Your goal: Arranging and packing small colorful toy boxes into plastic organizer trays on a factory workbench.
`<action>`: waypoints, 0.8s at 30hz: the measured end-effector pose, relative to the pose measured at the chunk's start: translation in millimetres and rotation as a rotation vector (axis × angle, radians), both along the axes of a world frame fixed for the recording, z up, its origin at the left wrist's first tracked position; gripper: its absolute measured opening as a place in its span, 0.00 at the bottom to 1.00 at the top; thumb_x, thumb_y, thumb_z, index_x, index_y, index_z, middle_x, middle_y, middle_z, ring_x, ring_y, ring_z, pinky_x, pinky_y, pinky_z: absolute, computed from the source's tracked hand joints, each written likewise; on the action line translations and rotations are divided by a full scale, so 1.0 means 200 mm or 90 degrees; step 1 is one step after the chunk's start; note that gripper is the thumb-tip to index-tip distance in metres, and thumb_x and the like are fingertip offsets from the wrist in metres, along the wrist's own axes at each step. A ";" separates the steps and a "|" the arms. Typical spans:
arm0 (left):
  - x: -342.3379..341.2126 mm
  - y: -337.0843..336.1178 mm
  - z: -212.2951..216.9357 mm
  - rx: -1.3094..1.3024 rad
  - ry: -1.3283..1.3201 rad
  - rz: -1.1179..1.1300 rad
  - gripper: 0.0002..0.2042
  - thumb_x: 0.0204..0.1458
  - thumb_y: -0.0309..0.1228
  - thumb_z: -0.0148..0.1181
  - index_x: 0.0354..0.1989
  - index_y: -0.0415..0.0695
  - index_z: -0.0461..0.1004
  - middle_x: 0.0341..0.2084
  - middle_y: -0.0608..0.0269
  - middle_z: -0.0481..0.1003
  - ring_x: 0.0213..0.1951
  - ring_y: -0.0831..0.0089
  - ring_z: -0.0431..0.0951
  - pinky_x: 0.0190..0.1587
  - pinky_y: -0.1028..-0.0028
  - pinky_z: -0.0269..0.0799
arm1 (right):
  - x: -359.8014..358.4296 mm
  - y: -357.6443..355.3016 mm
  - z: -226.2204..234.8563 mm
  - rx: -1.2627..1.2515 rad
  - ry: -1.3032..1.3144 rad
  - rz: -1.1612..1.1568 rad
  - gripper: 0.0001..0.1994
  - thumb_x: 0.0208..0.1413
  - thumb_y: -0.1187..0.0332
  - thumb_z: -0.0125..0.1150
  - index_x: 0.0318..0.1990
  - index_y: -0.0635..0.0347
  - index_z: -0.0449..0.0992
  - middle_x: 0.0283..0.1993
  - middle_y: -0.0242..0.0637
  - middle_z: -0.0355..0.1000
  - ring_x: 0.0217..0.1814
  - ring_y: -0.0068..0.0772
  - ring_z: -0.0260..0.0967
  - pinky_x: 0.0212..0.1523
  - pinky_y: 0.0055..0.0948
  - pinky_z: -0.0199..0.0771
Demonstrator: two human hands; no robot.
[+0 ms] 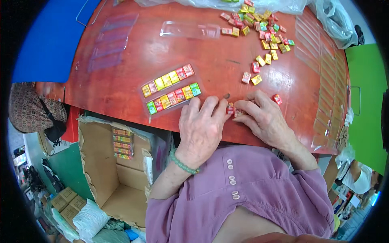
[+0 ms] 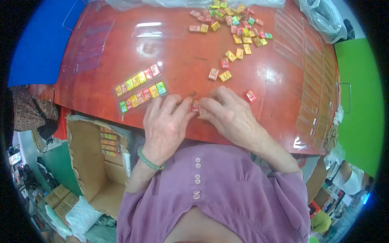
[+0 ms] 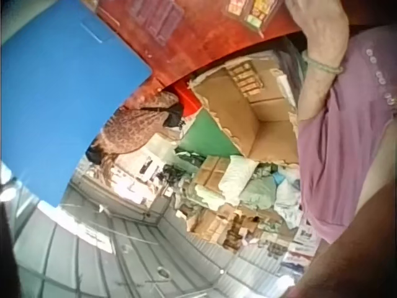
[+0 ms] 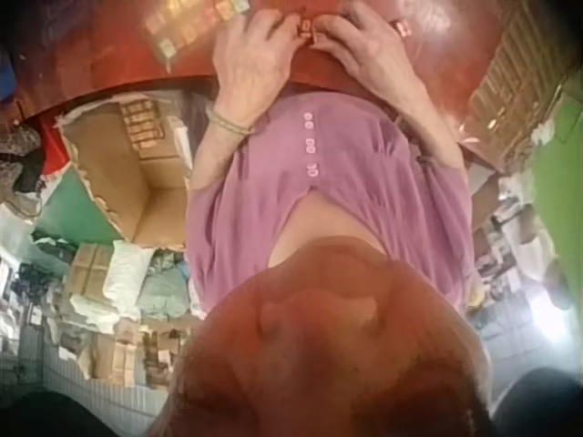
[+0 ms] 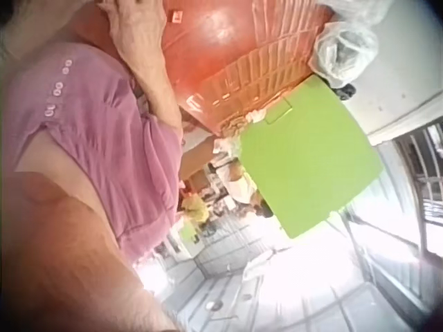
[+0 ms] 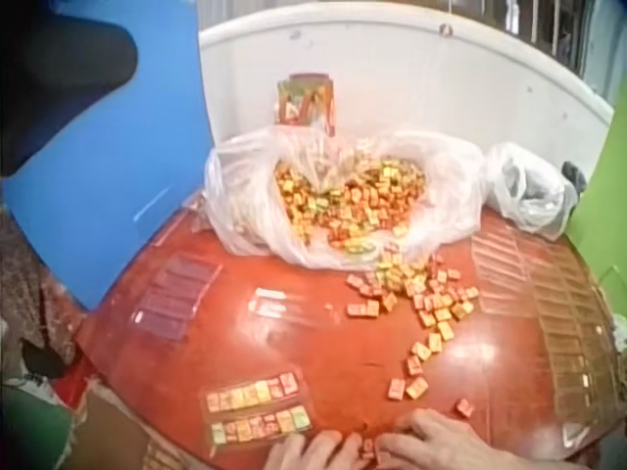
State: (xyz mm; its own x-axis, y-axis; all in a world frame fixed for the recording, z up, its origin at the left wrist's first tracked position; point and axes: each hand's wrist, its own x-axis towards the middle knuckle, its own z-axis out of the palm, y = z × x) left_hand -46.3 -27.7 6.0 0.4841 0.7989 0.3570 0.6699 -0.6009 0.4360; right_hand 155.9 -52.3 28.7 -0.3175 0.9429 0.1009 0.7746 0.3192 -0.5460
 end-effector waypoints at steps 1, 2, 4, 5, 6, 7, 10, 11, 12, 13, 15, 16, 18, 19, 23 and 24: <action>-0.01 0.03 0.02 0.010 0.000 0.000 0.14 0.51 0.35 0.67 0.45 0.45 0.80 0.37 0.66 0.71 0.37 0.64 0.70 0.39 0.64 0.69 | 0.00 0.04 0.02 0.015 0.022 0.010 0.16 0.54 0.65 0.72 0.48 0.60 0.79 0.40 0.42 0.69 0.42 0.43 0.72 0.42 0.39 0.75; -0.02 0.05 0.05 0.002 -0.007 -0.009 0.13 0.52 0.34 0.67 0.45 0.45 0.80 0.36 0.65 0.71 0.37 0.63 0.70 0.39 0.63 0.70 | -0.01 0.07 0.05 0.025 0.045 0.021 0.17 0.54 0.64 0.72 0.48 0.61 0.79 0.40 0.42 0.69 0.42 0.43 0.72 0.42 0.39 0.75; -0.06 0.13 0.13 -0.005 -0.016 -0.021 0.13 0.52 0.34 0.67 0.44 0.46 0.80 0.36 0.64 0.71 0.37 0.62 0.71 0.39 0.63 0.71 | -0.02 0.18 0.10 0.057 0.030 0.027 0.16 0.54 0.64 0.72 0.48 0.60 0.78 0.40 0.43 0.69 0.42 0.43 0.72 0.42 0.38 0.75; -0.10 0.20 0.18 0.026 -0.001 -0.007 0.11 0.53 0.34 0.67 0.44 0.46 0.81 0.35 0.63 0.72 0.37 0.61 0.72 0.40 0.62 0.71 | -0.02 0.25 0.12 0.085 0.014 0.032 0.16 0.55 0.64 0.72 0.47 0.60 0.78 0.41 0.43 0.69 0.42 0.43 0.72 0.42 0.38 0.75; -0.13 0.28 0.22 0.057 0.015 0.007 0.10 0.53 0.34 0.67 0.43 0.47 0.81 0.34 0.62 0.72 0.38 0.60 0.73 0.40 0.62 0.72 | -0.02 0.33 0.12 0.088 0.015 0.031 0.16 0.55 0.64 0.72 0.47 0.60 0.78 0.41 0.43 0.69 0.42 0.43 0.72 0.42 0.38 0.75; -0.17 0.36 0.24 0.064 0.020 0.015 0.10 0.53 0.34 0.67 0.42 0.46 0.81 0.34 0.62 0.73 0.38 0.60 0.74 0.40 0.61 0.73 | -0.02 0.42 0.13 0.091 0.049 0.006 0.15 0.56 0.63 0.71 0.48 0.59 0.78 0.41 0.43 0.69 0.43 0.45 0.72 0.42 0.39 0.75; -0.27 0.62 0.22 0.095 0.041 0.022 0.09 0.54 0.35 0.67 0.40 0.46 0.82 0.34 0.61 0.74 0.38 0.59 0.75 0.41 0.60 0.74 | -0.04 0.66 0.07 0.126 0.062 -0.024 0.15 0.58 0.61 0.70 0.48 0.58 0.78 0.41 0.44 0.70 0.43 0.47 0.73 0.43 0.41 0.74; -0.31 0.70 0.20 0.112 0.057 0.025 0.09 0.54 0.36 0.67 0.40 0.46 0.82 0.34 0.60 0.75 0.38 0.58 0.76 0.41 0.60 0.74 | -0.06 0.73 0.03 0.153 0.040 -0.024 0.15 0.59 0.60 0.69 0.48 0.58 0.78 0.42 0.44 0.70 0.43 0.48 0.73 0.43 0.42 0.74; -0.31 0.77 0.19 0.115 0.058 0.023 0.09 0.54 0.36 0.67 0.40 0.46 0.82 0.34 0.60 0.75 0.38 0.58 0.76 0.41 0.60 0.74 | -0.07 0.77 0.01 0.155 0.041 -0.026 0.15 0.59 0.60 0.69 0.48 0.58 0.78 0.42 0.44 0.70 0.43 0.48 0.73 0.43 0.42 0.74; -0.32 0.84 0.17 0.100 0.080 0.007 0.09 0.55 0.36 0.67 0.40 0.47 0.83 0.34 0.60 0.75 0.39 0.58 0.76 0.41 0.59 0.75 | -0.09 0.81 -0.01 0.152 0.015 -0.036 0.16 0.60 0.58 0.68 0.48 0.58 0.78 0.42 0.45 0.70 0.43 0.50 0.73 0.44 0.43 0.74; -0.31 0.96 0.11 0.086 0.112 -0.006 0.10 0.56 0.38 0.67 0.41 0.49 0.84 0.35 0.61 0.76 0.41 0.57 0.77 0.44 0.60 0.75 | -0.11 0.90 -0.05 0.146 -0.038 -0.044 0.18 0.60 0.55 0.67 0.48 0.59 0.78 0.43 0.46 0.70 0.45 0.53 0.74 0.45 0.47 0.74; -0.30 1.01 0.08 0.086 0.113 -0.007 0.10 0.56 0.38 0.67 0.41 0.49 0.84 0.35 0.61 0.76 0.41 0.57 0.77 0.44 0.60 0.75 | -0.14 0.92 -0.06 0.147 -0.037 -0.044 0.18 0.60 0.55 0.67 0.48 0.59 0.78 0.43 0.46 0.70 0.45 0.53 0.74 0.45 0.47 0.74; -0.27 1.08 0.03 0.077 0.101 -0.053 0.10 0.56 0.39 0.66 0.41 0.49 0.84 0.35 0.61 0.76 0.42 0.58 0.76 0.45 0.60 0.75 | -0.17 0.95 -0.08 0.146 -0.052 -0.064 0.18 0.59 0.56 0.67 0.48 0.60 0.78 0.42 0.47 0.70 0.46 0.54 0.74 0.45 0.48 0.75; -0.27 1.11 0.01 0.075 0.102 -0.055 0.10 0.56 0.39 0.66 0.41 0.49 0.84 0.35 0.61 0.76 0.42 0.58 0.76 0.45 0.60 0.75 | -0.18 0.96 -0.08 0.143 -0.051 -0.066 0.18 0.59 0.56 0.67 0.48 0.60 0.78 0.42 0.47 0.70 0.46 0.54 0.74 0.45 0.48 0.75; -0.23 1.18 -0.01 0.078 0.089 -0.096 0.11 0.56 0.40 0.66 0.40 0.48 0.84 0.35 0.62 0.75 0.42 0.58 0.76 0.46 0.60 0.75 | -0.17 0.98 -0.13 0.135 -0.077 -0.068 0.18 0.59 0.56 0.67 0.46 0.61 0.78 0.42 0.47 0.71 0.46 0.54 0.73 0.46 0.48 0.74; -0.23 1.19 -0.01 0.069 0.089 -0.108 0.11 0.56 0.40 0.66 0.40 0.48 0.84 0.35 0.62 0.75 0.42 0.58 0.76 0.47 0.60 0.75 | -0.17 0.99 -0.15 0.132 -0.086 -0.067 0.17 0.59 0.56 0.67 0.45 0.62 0.79 0.41 0.47 0.71 0.46 0.54 0.73 0.47 0.48 0.74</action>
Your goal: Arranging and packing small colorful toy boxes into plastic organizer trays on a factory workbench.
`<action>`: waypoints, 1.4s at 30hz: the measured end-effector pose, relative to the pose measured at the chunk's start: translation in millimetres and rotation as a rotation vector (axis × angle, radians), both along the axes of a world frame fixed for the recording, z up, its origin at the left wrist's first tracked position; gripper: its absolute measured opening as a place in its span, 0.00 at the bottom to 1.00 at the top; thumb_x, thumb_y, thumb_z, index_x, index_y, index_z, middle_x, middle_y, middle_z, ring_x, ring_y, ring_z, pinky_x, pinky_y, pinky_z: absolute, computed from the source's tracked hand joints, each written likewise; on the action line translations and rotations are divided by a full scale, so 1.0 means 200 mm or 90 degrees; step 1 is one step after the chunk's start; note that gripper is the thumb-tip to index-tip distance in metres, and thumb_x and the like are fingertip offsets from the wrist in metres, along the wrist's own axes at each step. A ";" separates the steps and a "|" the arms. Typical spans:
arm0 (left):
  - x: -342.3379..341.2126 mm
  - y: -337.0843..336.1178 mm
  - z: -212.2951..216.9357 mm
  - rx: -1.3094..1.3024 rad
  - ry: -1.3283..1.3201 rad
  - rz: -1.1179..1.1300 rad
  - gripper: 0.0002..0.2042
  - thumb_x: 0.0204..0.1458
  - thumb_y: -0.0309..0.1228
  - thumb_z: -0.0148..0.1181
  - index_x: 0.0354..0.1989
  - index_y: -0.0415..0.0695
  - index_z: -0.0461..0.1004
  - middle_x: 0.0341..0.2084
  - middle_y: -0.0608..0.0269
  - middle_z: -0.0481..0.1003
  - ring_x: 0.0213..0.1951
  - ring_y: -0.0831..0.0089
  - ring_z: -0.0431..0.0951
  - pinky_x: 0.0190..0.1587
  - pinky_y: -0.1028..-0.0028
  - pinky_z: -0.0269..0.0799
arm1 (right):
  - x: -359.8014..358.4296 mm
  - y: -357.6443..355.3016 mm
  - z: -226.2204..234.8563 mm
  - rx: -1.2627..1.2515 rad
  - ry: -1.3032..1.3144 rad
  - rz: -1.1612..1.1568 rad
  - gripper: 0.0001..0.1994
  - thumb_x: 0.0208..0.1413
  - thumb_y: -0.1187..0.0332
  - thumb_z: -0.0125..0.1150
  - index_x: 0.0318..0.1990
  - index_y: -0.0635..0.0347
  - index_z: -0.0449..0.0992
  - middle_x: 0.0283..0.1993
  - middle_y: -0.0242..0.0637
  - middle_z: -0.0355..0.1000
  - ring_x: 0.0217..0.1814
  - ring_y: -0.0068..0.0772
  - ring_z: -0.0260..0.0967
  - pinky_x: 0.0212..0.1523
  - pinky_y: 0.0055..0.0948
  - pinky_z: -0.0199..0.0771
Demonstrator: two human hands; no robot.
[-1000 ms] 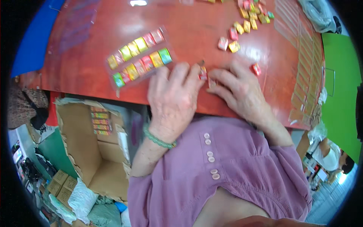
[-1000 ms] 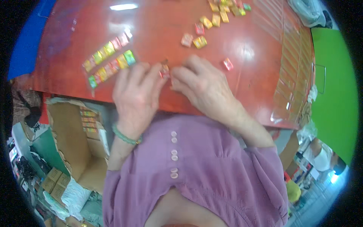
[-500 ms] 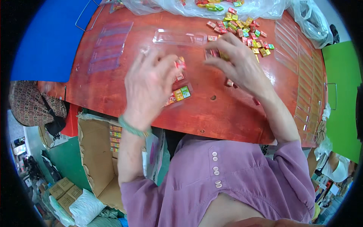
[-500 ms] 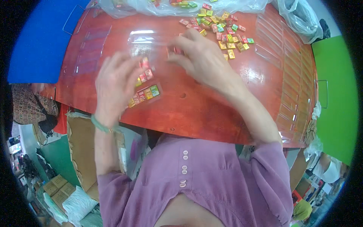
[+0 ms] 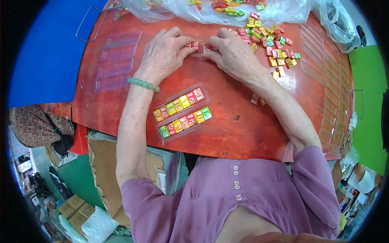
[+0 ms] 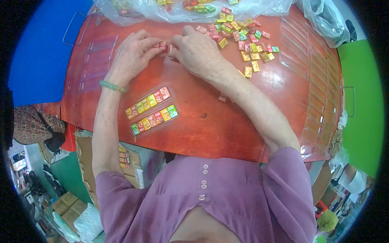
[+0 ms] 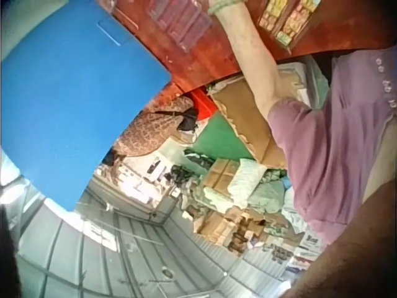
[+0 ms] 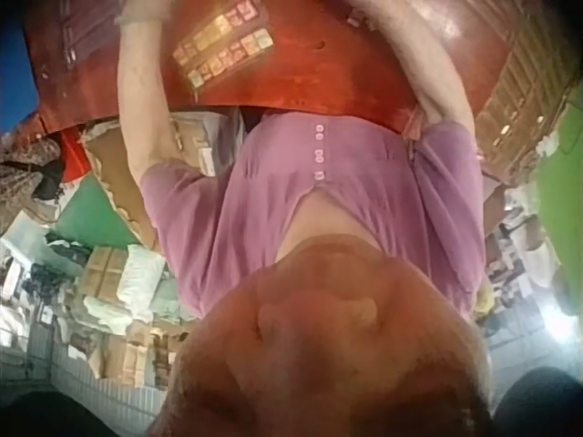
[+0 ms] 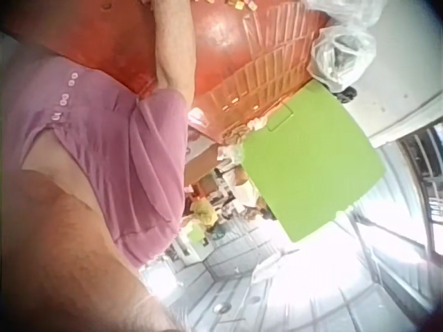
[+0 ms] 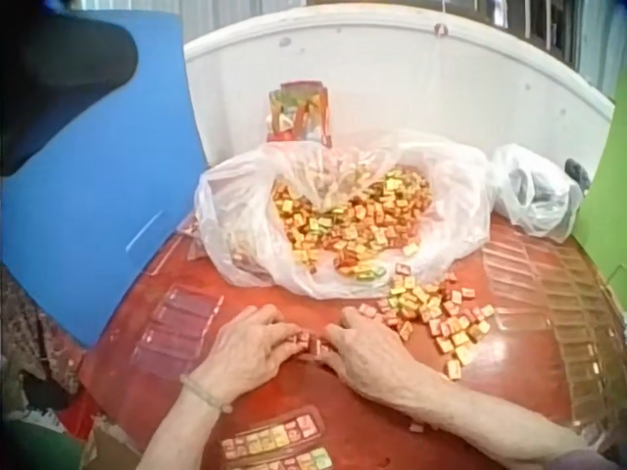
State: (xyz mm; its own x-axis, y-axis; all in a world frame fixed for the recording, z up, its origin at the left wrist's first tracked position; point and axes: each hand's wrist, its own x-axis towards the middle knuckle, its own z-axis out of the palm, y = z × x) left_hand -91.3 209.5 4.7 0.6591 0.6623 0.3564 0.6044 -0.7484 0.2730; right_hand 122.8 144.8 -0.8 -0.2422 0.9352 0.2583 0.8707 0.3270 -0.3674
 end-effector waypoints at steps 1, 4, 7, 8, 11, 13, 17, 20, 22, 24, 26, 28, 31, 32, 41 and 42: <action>0.00 0.00 0.00 -0.004 0.000 -0.003 0.11 0.56 0.40 0.66 0.40 0.48 0.84 0.35 0.62 0.75 0.42 0.58 0.76 0.47 0.60 0.75 | 0.00 0.00 -0.01 -0.004 0.000 -0.003 0.17 0.59 0.56 0.67 0.45 0.62 0.79 0.41 0.47 0.71 0.46 0.54 0.73 0.47 0.48 0.74; -0.01 0.00 0.00 0.006 0.015 -0.009 0.11 0.56 0.40 0.66 0.42 0.49 0.84 0.35 0.62 0.74 0.42 0.58 0.76 0.47 0.60 0.75 | -0.01 -0.02 0.00 -0.009 0.011 -0.012 0.17 0.58 0.56 0.68 0.45 0.62 0.79 0.41 0.48 0.71 0.46 0.54 0.73 0.47 0.47 0.74; -0.02 0.00 -0.02 0.017 0.004 -0.028 0.11 0.56 0.39 0.66 0.44 0.49 0.84 0.34 0.61 0.73 0.42 0.58 0.76 0.46 0.60 0.75 | -0.02 -0.02 0.00 -0.013 0.044 -0.029 0.18 0.57 0.56 0.69 0.43 0.63 0.78 0.41 0.48 0.71 0.46 0.54 0.73 0.46 0.47 0.74; -0.02 -0.01 -0.01 0.028 0.015 -0.037 0.12 0.56 0.38 0.66 0.46 0.49 0.83 0.34 0.61 0.73 0.42 0.58 0.76 0.46 0.60 0.75 | -0.02 -0.02 0.00 -0.008 0.050 -0.040 0.18 0.56 0.56 0.70 0.42 0.64 0.77 0.40 0.49 0.70 0.45 0.54 0.72 0.46 0.48 0.74; -0.02 0.00 -0.03 0.040 0.022 -0.058 0.13 0.56 0.37 0.66 0.48 0.49 0.83 0.33 0.60 0.72 0.41 0.59 0.76 0.45 0.60 0.76 | -0.03 -0.03 -0.01 0.009 0.064 -0.048 0.19 0.55 0.57 0.71 0.40 0.65 0.75 0.40 0.49 0.70 0.45 0.55 0.72 0.45 0.48 0.73; -0.03 0.02 -0.04 0.042 0.018 -0.070 0.14 0.56 0.36 0.66 0.49 0.49 0.82 0.33 0.59 0.72 0.41 0.59 0.76 0.45 0.60 0.76 | -0.03 -0.03 -0.01 0.020 0.070 -0.043 0.19 0.55 0.58 0.72 0.40 0.66 0.74 0.39 0.50 0.69 0.45 0.56 0.72 0.45 0.49 0.73; -0.01 0.03 -0.04 -0.067 -0.073 -0.060 0.16 0.52 0.35 0.70 0.48 0.45 0.81 0.35 0.58 0.73 0.42 0.59 0.76 0.45 0.62 0.75 | -0.02 -0.05 -0.01 0.044 0.066 -0.018 0.18 0.55 0.60 0.72 0.40 0.67 0.73 0.40 0.50 0.68 0.44 0.57 0.71 0.44 0.49 0.73; -0.01 0.04 -0.06 -0.146 -0.138 -0.031 0.17 0.50 0.35 0.73 0.47 0.43 0.81 0.37 0.57 0.74 0.43 0.59 0.77 0.46 0.62 0.75 | 0.00 -0.06 -0.01 0.057 0.059 0.010 0.18 0.55 0.61 0.71 0.40 0.67 0.72 0.41 0.50 0.68 0.45 0.56 0.70 0.45 0.48 0.73; -0.02 0.06 -0.08 -0.144 -0.148 -0.019 0.18 0.50 0.36 0.74 0.47 0.42 0.81 0.38 0.56 0.75 0.45 0.59 0.77 0.47 0.62 0.75 | 0.01 -0.08 -0.01 0.061 0.051 0.028 0.18 0.55 0.62 0.71 0.40 0.67 0.72 0.42 0.50 0.68 0.46 0.55 0.70 0.46 0.48 0.73; -0.04 0.07 -0.11 -0.030 -0.132 -0.046 0.19 0.49 0.37 0.74 0.48 0.41 0.81 0.41 0.55 0.76 0.47 0.57 0.76 0.50 0.60 0.74 | 0.01 -0.10 0.00 0.065 -0.002 0.051 0.17 0.55 0.63 0.70 0.42 0.66 0.73 0.43 0.49 0.69 0.48 0.53 0.69 0.50 0.46 0.72; -0.04 0.07 -0.13 -0.012 -0.143 -0.045 0.20 0.49 0.37 0.74 0.48 0.41 0.81 0.44 0.54 0.76 0.48 0.56 0.76 0.51 0.60 0.74 | 0.01 -0.13 0.00 0.068 -0.034 0.056 0.17 0.55 0.63 0.70 0.44 0.66 0.73 0.44 0.48 0.69 0.49 0.52 0.68 0.51 0.45 0.72; -0.04 0.07 -0.15 0.006 -0.154 -0.044 0.21 0.49 0.37 0.75 0.49 0.40 0.81 0.46 0.54 0.77 0.50 0.55 0.75 0.53 0.60 0.73 | 0.01 -0.16 0.00 0.072 -0.067 0.061 0.18 0.55 0.63 0.70 0.46 0.66 0.74 0.44 0.47 0.69 0.50 0.51 0.68 0.53 0.44 0.71; -0.04 0.07 -0.17 -0.002 -0.145 -0.038 0.24 0.51 0.39 0.73 0.54 0.41 0.79 0.55 0.51 0.76 0.57 0.52 0.74 0.58 0.59 0.72 | 0.00 -0.21 0.02 0.055 -0.133 0.051 0.21 0.56 0.62 0.69 0.52 0.66 0.75 0.46 0.44 0.70 0.51 0.48 0.68 0.55 0.42 0.70; -0.04 0.07 -0.18 0.012 -0.119 -0.049 0.26 0.53 0.41 0.71 0.58 0.41 0.77 0.59 0.50 0.74 0.61 0.50 0.71 0.61 0.58 0.70 | 0.01 -0.22 0.03 0.055 -0.170 0.051 0.23 0.56 0.60 0.69 0.54 0.66 0.74 0.49 0.44 0.71 0.53 0.47 0.68 0.56 0.42 0.70; -0.03 0.03 -0.20 0.056 0.018 -0.036 0.33 0.62 0.50 0.59 0.69 0.41 0.66 0.68 0.50 0.67 0.71 0.49 0.62 0.69 0.51 0.60 | 0.00 -0.28 0.03 0.051 -0.241 0.025 0.34 0.60 0.51 0.64 0.67 0.64 0.68 0.68 0.44 0.66 0.71 0.44 0.62 0.68 0.45 0.62; -0.02 0.03 -0.20 0.054 0.020 -0.027 0.33 0.62 0.51 0.58 0.69 0.42 0.66 0.68 0.51 0.66 0.72 0.49 0.61 0.70 0.50 0.59 | 0.00 -0.28 0.02 0.062 -0.248 0.011 0.36 0.60 0.50 0.63 0.69 0.63 0.65 0.72 0.44 0.63 0.74 0.43 0.59 0.71 0.45 0.59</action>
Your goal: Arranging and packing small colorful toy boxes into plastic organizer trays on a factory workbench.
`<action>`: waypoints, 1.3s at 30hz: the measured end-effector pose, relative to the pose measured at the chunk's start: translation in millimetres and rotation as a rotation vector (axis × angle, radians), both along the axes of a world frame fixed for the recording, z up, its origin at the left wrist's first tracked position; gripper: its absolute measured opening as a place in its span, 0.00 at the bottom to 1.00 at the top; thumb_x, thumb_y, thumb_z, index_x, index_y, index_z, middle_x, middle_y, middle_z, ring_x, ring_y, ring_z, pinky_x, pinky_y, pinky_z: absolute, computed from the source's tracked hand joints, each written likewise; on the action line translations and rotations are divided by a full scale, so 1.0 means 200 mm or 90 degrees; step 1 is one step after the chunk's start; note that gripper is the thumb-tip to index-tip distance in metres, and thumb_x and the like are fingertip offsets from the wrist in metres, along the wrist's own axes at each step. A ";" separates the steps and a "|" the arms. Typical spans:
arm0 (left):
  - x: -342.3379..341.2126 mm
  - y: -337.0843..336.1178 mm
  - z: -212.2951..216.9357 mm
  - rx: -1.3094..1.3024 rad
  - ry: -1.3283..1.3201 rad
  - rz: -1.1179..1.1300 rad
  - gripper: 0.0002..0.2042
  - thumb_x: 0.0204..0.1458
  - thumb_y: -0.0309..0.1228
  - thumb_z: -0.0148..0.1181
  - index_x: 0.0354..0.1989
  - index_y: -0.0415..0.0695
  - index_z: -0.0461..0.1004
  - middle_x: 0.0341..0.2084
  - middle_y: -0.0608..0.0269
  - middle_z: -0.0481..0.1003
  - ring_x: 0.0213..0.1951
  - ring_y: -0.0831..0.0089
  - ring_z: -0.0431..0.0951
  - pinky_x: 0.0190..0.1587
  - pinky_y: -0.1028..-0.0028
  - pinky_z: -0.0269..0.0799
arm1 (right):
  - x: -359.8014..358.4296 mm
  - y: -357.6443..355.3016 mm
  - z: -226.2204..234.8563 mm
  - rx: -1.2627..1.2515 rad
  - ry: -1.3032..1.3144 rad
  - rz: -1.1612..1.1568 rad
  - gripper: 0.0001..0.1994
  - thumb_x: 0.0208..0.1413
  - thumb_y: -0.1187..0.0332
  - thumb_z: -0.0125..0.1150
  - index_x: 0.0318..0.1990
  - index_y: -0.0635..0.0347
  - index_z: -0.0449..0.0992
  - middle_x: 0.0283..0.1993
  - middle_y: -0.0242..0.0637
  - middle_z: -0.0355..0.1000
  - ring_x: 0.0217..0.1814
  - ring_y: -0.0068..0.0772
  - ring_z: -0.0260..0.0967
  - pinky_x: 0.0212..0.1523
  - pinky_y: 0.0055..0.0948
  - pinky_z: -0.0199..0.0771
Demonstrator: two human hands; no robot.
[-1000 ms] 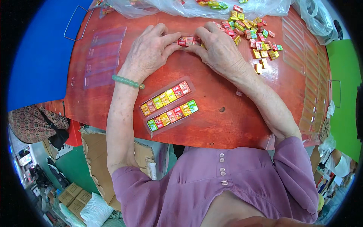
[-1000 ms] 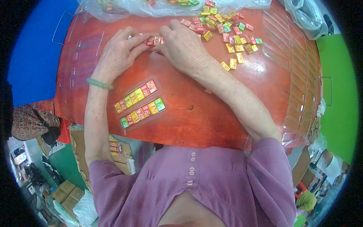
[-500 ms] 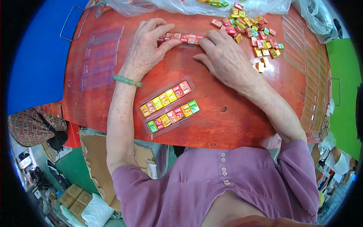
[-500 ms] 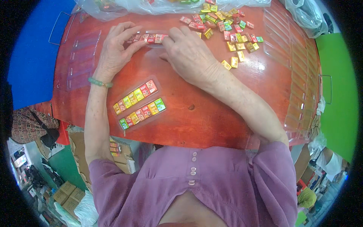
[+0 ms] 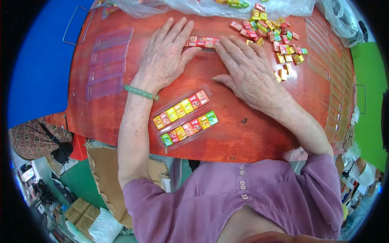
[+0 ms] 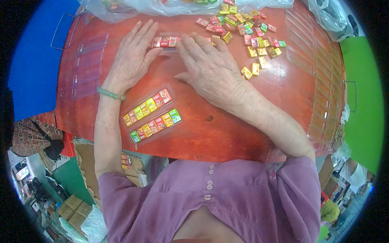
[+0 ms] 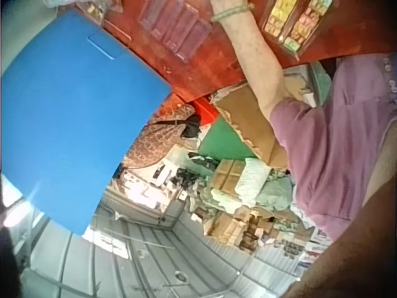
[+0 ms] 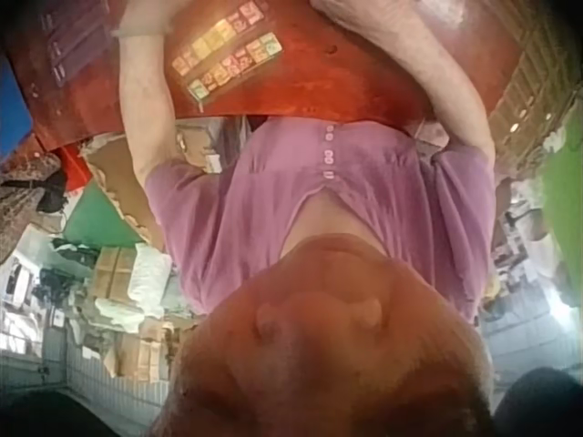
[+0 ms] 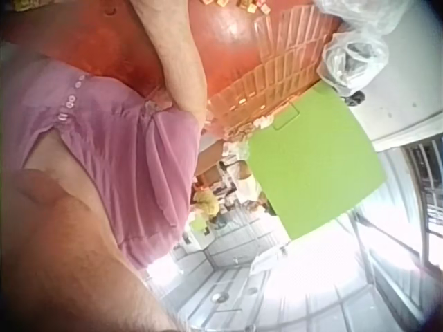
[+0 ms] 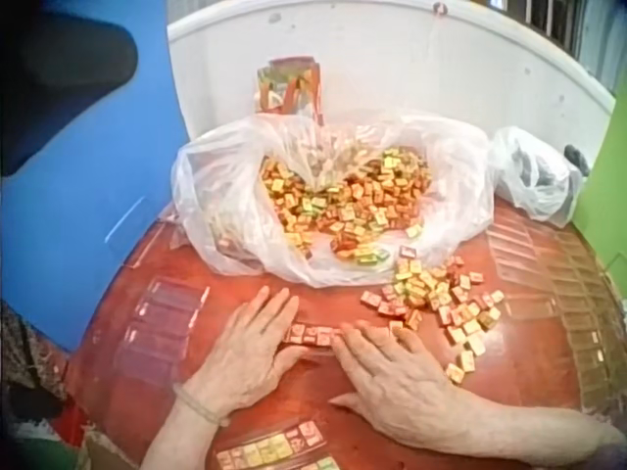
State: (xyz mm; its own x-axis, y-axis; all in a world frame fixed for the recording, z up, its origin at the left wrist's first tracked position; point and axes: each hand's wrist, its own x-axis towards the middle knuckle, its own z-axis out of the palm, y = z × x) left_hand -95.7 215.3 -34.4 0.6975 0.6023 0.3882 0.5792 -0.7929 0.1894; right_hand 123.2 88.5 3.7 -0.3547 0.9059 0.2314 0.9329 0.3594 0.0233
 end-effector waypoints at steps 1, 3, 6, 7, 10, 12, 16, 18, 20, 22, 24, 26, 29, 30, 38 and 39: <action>0.00 0.00 0.00 -0.001 -0.001 -0.001 0.33 0.62 0.51 0.58 0.69 0.42 0.66 0.68 0.51 0.66 0.72 0.49 0.61 0.70 0.50 0.59 | -0.01 0.01 0.00 -0.001 -0.001 -0.001 0.36 0.60 0.50 0.63 0.69 0.63 0.65 0.72 0.44 0.63 0.74 0.43 0.59 0.71 0.45 0.59; 0.00 -0.01 0.01 0.022 0.061 0.019 0.34 0.63 0.53 0.55 0.70 0.43 0.64 0.70 0.51 0.63 0.73 0.52 0.58 0.71 0.47 0.56 | -0.03 0.04 0.00 -0.046 0.026 0.034 0.38 0.61 0.46 0.60 0.73 0.59 0.61 0.77 0.41 0.58 0.79 0.39 0.53 0.77 0.48 0.49; 0.00 -0.02 0.01 0.012 0.056 0.015 0.37 0.63 0.54 0.55 0.74 0.43 0.59 0.72 0.52 0.60 0.74 0.52 0.57 0.72 0.45 0.53 | -0.03 0.09 -0.05 -0.051 0.023 0.044 0.40 0.62 0.42 0.56 0.75 0.56 0.59 0.78 0.37 0.56 0.80 0.37 0.51 0.78 0.51 0.43; 0.00 -0.02 0.01 0.011 0.056 0.014 0.37 0.63 0.54 0.55 0.74 0.43 0.59 0.72 0.52 0.60 0.74 0.52 0.57 0.72 0.45 0.53 | -0.03 0.10 -0.06 -0.053 0.024 0.043 0.40 0.62 0.42 0.56 0.75 0.56 0.59 0.78 0.37 0.56 0.80 0.37 0.51 0.78 0.51 0.43; -0.01 -0.02 0.00 -0.043 0.003 0.008 0.41 0.62 0.56 0.56 0.75 0.41 0.54 0.73 0.49 0.59 0.74 0.50 0.56 0.73 0.45 0.52 | -0.03 0.10 -0.07 -0.058 0.027 0.035 0.40 0.62 0.40 0.54 0.75 0.54 0.58 0.79 0.37 0.55 0.81 0.37 0.51 0.78 0.54 0.42; -0.04 -0.01 0.00 -0.061 -0.059 -0.017 0.44 0.60 0.58 0.57 0.76 0.39 0.51 0.73 0.44 0.57 0.74 0.48 0.55 0.73 0.46 0.50 | -0.03 0.10 -0.08 -0.063 0.026 0.034 0.41 0.62 0.40 0.54 0.76 0.54 0.56 0.79 0.37 0.54 0.81 0.37 0.49 0.78 0.55 0.41; -0.04 -0.03 0.01 -0.074 -0.009 -0.021 0.46 0.59 0.60 0.58 0.75 0.38 0.52 0.73 0.42 0.55 0.75 0.46 0.54 0.74 0.46 0.50 | -0.02 0.10 -0.09 -0.068 0.061 0.026 0.42 0.61 0.40 0.55 0.76 0.54 0.56 0.80 0.37 0.52 0.81 0.38 0.49 0.78 0.56 0.40; -0.03 -0.04 0.01 -0.041 0.055 0.002 0.46 0.58 0.60 0.58 0.75 0.38 0.52 0.74 0.43 0.55 0.74 0.47 0.54 0.74 0.45 0.50 | -0.02 0.09 -0.10 -0.076 0.069 0.027 0.42 0.61 0.40 0.55 0.76 0.54 0.56 0.80 0.37 0.52 0.81 0.38 0.49 0.78 0.56 0.40; -0.02 -0.04 0.02 -0.032 0.076 0.002 0.47 0.58 0.61 0.58 0.75 0.38 0.52 0.74 0.42 0.55 0.75 0.47 0.54 0.74 0.45 0.50 | -0.02 0.09 -0.09 -0.078 0.065 0.025 0.42 0.61 0.40 0.56 0.76 0.54 0.56 0.80 0.37 0.53 0.81 0.38 0.49 0.78 0.56 0.39; -0.02 -0.04 0.02 -0.022 0.096 0.003 0.48 0.57 0.62 0.58 0.75 0.37 0.52 0.74 0.42 0.55 0.75 0.47 0.54 0.74 0.45 0.49 | -0.02 0.09 -0.08 -0.079 0.060 0.023 0.42 0.61 0.40 0.56 0.76 0.55 0.56 0.79 0.37 0.53 0.81 0.38 0.49 0.78 0.55 0.39; -0.03 -0.03 0.02 -0.041 0.034 -0.018 0.50 0.55 0.59 0.63 0.77 0.39 0.48 0.73 0.41 0.55 0.73 0.46 0.56 0.72 0.43 0.51 | -0.02 0.09 -0.07 -0.068 0.044 0.031 0.42 0.61 0.40 0.56 0.75 0.55 0.57 0.79 0.38 0.54 0.81 0.38 0.49 0.79 0.54 0.37; -0.04 -0.03 0.04 -0.098 -0.053 -0.031 0.52 0.53 0.56 0.67 0.77 0.39 0.45 0.73 0.41 0.56 0.72 0.45 0.58 0.72 0.45 0.53 | -0.02 0.09 -0.07 -0.065 0.038 0.030 0.41 0.61 0.40 0.56 0.75 0.55 0.58 0.79 0.38 0.55 0.81 0.37 0.50 0.79 0.54 0.36; -0.08 -0.01 0.04 -0.169 -0.154 -0.049 0.54 0.51 0.46 0.73 0.78 0.41 0.41 0.71 0.40 0.59 0.70 0.44 0.62 0.70 0.49 0.58 | -0.03 0.10 -0.06 -0.050 0.022 0.036 0.40 0.61 0.40 0.55 0.74 0.55 0.59 0.78 0.37 0.56 0.81 0.37 0.51 0.80 0.53 0.35; -0.09 0.00 0.04 -0.183 -0.168 -0.056 0.55 0.50 0.41 0.75 0.79 0.41 0.39 0.70 0.40 0.61 0.69 0.44 0.64 0.70 0.51 0.60 | -0.04 0.10 -0.05 -0.037 0.011 0.042 0.40 0.61 0.40 0.55 0.74 0.55 0.59 0.78 0.37 0.56 0.81 0.37 0.51 0.80 0.54 0.35; -0.12 0.02 0.04 -0.307 -0.212 -0.046 0.50 0.52 0.29 0.71 0.78 0.43 0.41 0.66 0.48 0.69 0.70 0.52 0.65 0.71 0.60 0.61 | -0.15 0.24 -0.08 -0.025 0.065 0.113 0.40 0.61 0.38 0.55 0.75 0.50 0.60 0.77 0.35 0.59 0.81 0.36 0.51 0.77 0.57 0.44; -0.12 0.02 0.03 -0.324 -0.223 -0.052 0.47 0.55 0.29 0.68 0.79 0.45 0.42 0.67 0.52 0.70 0.72 0.56 0.63 0.72 0.61 0.59 | -0.15 0.25 -0.10 -0.028 0.060 0.123 0.40 0.61 0.38 0.54 0.75 0.50 0.60 0.77 0.34 0.59 0.81 0.36 0.51 0.77 0.58 0.46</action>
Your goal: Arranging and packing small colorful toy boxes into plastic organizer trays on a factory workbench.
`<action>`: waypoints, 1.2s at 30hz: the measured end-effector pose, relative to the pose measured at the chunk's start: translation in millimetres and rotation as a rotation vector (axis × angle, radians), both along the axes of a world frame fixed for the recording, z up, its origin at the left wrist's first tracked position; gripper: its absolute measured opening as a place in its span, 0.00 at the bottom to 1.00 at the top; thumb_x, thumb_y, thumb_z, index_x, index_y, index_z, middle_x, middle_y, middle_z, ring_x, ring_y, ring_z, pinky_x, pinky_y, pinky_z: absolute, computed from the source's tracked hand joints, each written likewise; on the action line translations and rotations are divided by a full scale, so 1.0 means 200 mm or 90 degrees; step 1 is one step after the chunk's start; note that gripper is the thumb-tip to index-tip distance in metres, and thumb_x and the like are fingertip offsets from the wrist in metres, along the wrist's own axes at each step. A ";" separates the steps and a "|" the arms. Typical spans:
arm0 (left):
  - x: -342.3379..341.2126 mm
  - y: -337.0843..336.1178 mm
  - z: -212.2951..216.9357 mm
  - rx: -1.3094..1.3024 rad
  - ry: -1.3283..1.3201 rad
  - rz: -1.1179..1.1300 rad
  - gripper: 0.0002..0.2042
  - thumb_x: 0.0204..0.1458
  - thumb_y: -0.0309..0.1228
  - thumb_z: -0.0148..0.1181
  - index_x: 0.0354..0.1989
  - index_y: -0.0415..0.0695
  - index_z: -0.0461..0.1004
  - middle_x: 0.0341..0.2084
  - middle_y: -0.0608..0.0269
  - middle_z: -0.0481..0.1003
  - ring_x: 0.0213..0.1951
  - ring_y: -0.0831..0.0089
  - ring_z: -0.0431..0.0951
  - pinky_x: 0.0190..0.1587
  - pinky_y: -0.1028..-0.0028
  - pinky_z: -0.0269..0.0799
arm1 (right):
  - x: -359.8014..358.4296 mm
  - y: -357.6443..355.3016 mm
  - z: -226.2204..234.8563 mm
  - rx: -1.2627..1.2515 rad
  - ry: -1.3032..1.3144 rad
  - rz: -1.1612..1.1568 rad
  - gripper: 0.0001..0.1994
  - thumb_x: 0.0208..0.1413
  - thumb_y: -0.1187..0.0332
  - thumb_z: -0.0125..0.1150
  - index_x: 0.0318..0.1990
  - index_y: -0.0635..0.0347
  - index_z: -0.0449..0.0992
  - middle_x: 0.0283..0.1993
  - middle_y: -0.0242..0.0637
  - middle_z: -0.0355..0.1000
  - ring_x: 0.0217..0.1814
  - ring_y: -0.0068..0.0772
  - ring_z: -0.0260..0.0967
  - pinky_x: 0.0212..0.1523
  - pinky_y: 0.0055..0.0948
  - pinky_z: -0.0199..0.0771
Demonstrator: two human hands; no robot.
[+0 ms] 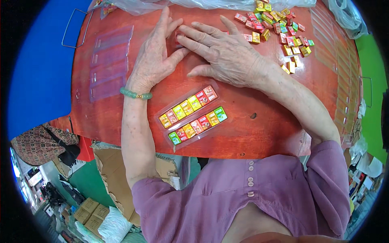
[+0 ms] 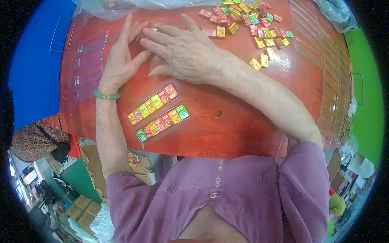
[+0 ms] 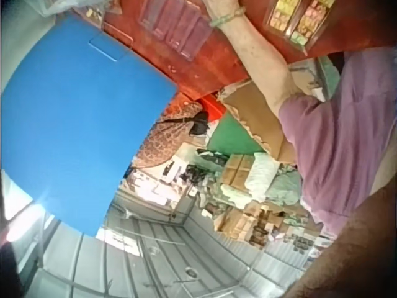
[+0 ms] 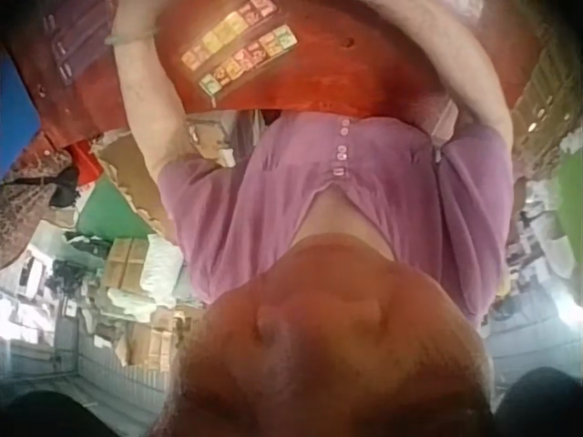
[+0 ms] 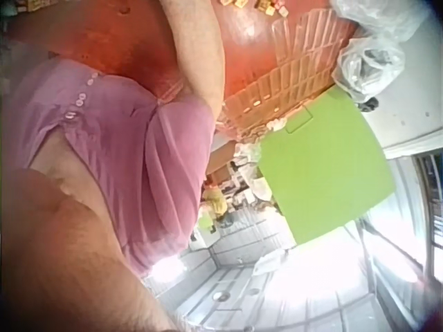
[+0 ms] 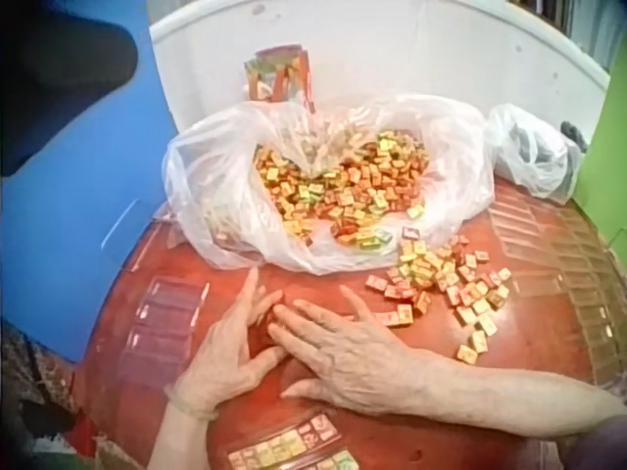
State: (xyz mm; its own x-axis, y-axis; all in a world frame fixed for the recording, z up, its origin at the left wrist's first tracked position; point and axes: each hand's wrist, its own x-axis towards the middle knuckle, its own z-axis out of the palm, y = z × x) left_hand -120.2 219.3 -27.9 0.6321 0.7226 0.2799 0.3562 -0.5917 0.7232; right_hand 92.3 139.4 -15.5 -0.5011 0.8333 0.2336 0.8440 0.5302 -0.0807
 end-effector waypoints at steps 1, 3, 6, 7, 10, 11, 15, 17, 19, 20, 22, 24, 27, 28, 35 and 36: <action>0.00 0.00 0.00 -0.001 -0.001 0.003 0.47 0.55 0.29 0.68 0.79 0.45 0.42 0.67 0.52 0.70 0.72 0.56 0.63 0.72 0.61 0.59 | 0.00 0.01 -0.01 -0.001 -0.001 0.003 0.40 0.61 0.38 0.54 0.75 0.50 0.60 0.77 0.34 0.59 0.81 0.36 0.51 0.77 0.58 0.46; 0.00 0.00 0.02 0.014 0.041 0.012 0.47 0.55 0.29 0.68 0.79 0.45 0.42 0.66 0.52 0.70 0.73 0.57 0.62 0.72 0.61 0.59 | 0.00 0.01 -0.03 -0.001 -0.006 -0.007 0.40 0.61 0.37 0.53 0.75 0.50 0.60 0.77 0.32 0.59 0.81 0.36 0.51 0.77 0.57 0.46; 0.00 0.02 0.01 0.029 0.051 0.008 0.46 0.55 0.29 0.69 0.78 0.45 0.44 0.66 0.53 0.71 0.73 0.57 0.62 0.73 0.61 0.58 | 0.01 0.02 -0.05 0.006 -0.010 -0.001 0.40 0.61 0.36 0.52 0.74 0.51 0.61 0.77 0.34 0.59 0.81 0.36 0.50 0.77 0.57 0.46; -0.01 0.02 0.01 0.029 0.050 0.007 0.46 0.55 0.29 0.69 0.78 0.45 0.44 0.66 0.53 0.71 0.73 0.57 0.62 0.73 0.61 0.58 | 0.01 0.03 -0.05 0.006 -0.011 -0.003 0.40 0.61 0.36 0.52 0.74 0.51 0.61 0.77 0.34 0.59 0.81 0.36 0.50 0.77 0.57 0.46; -0.01 0.03 0.02 0.041 0.045 -0.010 0.46 0.55 0.29 0.69 0.78 0.45 0.46 0.65 0.52 0.71 0.72 0.57 0.63 0.72 0.61 0.59 | 0.03 0.04 -0.06 0.000 0.020 0.005 0.41 0.62 0.35 0.51 0.75 0.52 0.59 0.77 0.35 0.58 0.82 0.36 0.49 0.77 0.57 0.45; -0.01 0.04 0.01 0.050 0.032 0.002 0.45 0.52 0.27 0.70 0.77 0.44 0.49 0.63 0.50 0.73 0.68 0.55 0.68 0.68 0.62 0.65 | 0.03 0.06 -0.06 -0.012 0.024 0.013 0.41 0.62 0.35 0.50 0.75 0.52 0.58 0.78 0.36 0.57 0.82 0.37 0.48 0.77 0.58 0.45; 0.00 0.03 0.01 0.031 0.026 0.035 0.42 0.50 0.23 0.70 0.75 0.44 0.56 0.59 0.47 0.76 0.61 0.55 0.76 0.63 0.63 0.72 | -0.01 0.04 -0.06 -0.021 0.020 0.005 0.42 0.64 0.34 0.47 0.76 0.53 0.56 0.80 0.38 0.52 0.83 0.38 0.45 0.78 0.60 0.43; -0.01 0.03 0.00 0.025 0.009 0.024 0.40 0.50 0.23 0.69 0.74 0.44 0.59 0.59 0.49 0.77 0.61 0.56 0.77 0.63 0.64 0.72 | -0.01 0.02 -0.02 -0.039 0.035 0.007 0.42 0.64 0.34 0.46 0.76 0.55 0.57 0.80 0.39 0.51 0.83 0.40 0.44 0.78 0.62 0.42; -0.01 0.01 0.01 -0.005 0.017 0.026 0.38 0.51 0.22 0.69 0.72 0.43 0.61 0.57 0.50 0.78 0.59 0.57 0.78 0.62 0.65 0.73 | 0.00 0.00 0.03 -0.138 0.036 0.031 0.41 0.65 0.34 0.45 0.75 0.55 0.57 0.81 0.38 0.50 0.83 0.39 0.44 0.78 0.63 0.41; -0.01 -0.02 0.04 -0.003 0.022 0.029 0.38 0.51 0.22 0.69 0.72 0.43 0.61 0.57 0.50 0.78 0.59 0.57 0.78 0.62 0.65 0.73 | -0.01 -0.01 0.05 -0.119 0.096 0.051 0.39 0.66 0.36 0.47 0.73 0.56 0.61 0.80 0.40 0.53 0.83 0.39 0.46 0.78 0.61 0.42; 0.02 -0.04 0.11 0.051 0.110 0.039 0.36 0.50 0.24 0.70 0.70 0.42 0.64 0.53 0.49 0.79 0.55 0.56 0.80 0.58 0.64 0.75 | 0.08 -0.02 0.08 -0.117 0.112 0.048 0.37 0.66 0.38 0.49 0.72 0.57 0.63 0.78 0.41 0.56 0.81 0.41 0.49 0.77 0.60 0.44; 0.00 -0.05 0.14 0.070 0.146 0.055 0.35 0.50 0.25 0.71 0.69 0.41 0.65 0.52 0.48 0.79 0.53 0.55 0.80 0.56 0.63 0.76 | 0.16 -0.05 0.23 -0.123 0.179 0.058 0.31 0.67 0.46 0.54 0.67 0.60 0.69 0.70 0.44 0.67 0.74 0.48 0.61 0.73 0.51 0.57; -0.04 -0.11 0.14 0.163 0.181 0.038 0.27 0.51 0.28 0.71 0.61 0.39 0.73 0.48 0.47 0.80 0.50 0.52 0.81 0.52 0.61 0.76 | 0.39 -0.12 0.29 -0.144 0.297 0.057 0.13 0.63 0.68 0.61 0.53 0.62 0.74 0.47 0.52 0.71 0.52 0.56 0.72 0.51 0.46 0.72; -0.07 -0.12 0.15 0.162 0.214 0.041 0.26 0.52 0.28 0.71 0.61 0.39 0.74 0.49 0.47 0.80 0.51 0.52 0.80 0.53 0.61 0.76 | 0.48 -0.17 0.33 -0.151 0.286 0.045 0.13 0.63 0.68 0.61 0.53 0.62 0.74 0.47 0.52 0.71 0.52 0.56 0.72 0.51 0.46 0.72; -0.34 -0.35 0.21 0.126 0.273 0.138 0.22 0.53 0.27 0.70 0.57 0.37 0.77 0.53 0.46 0.79 0.55 0.53 0.79 0.58 0.62 0.74 | 0.85 -0.61 0.31 -0.242 0.190 -0.161 0.18 0.66 0.60 0.58 0.55 0.64 0.77 0.52 0.48 0.77 0.52 0.50 0.74 0.52 0.40 0.73; -0.37 -0.38 0.23 0.120 0.276 0.151 0.21 0.53 0.27 0.70 0.56 0.36 0.77 0.52 0.46 0.80 0.55 0.54 0.80 0.59 0.61 0.74 | 0.86 -0.68 0.31 -0.219 0.183 -0.140 0.17 0.65 0.62 0.59 0.53 0.65 0.77 0.47 0.48 0.77 0.48 0.50 0.74 0.50 0.42 0.73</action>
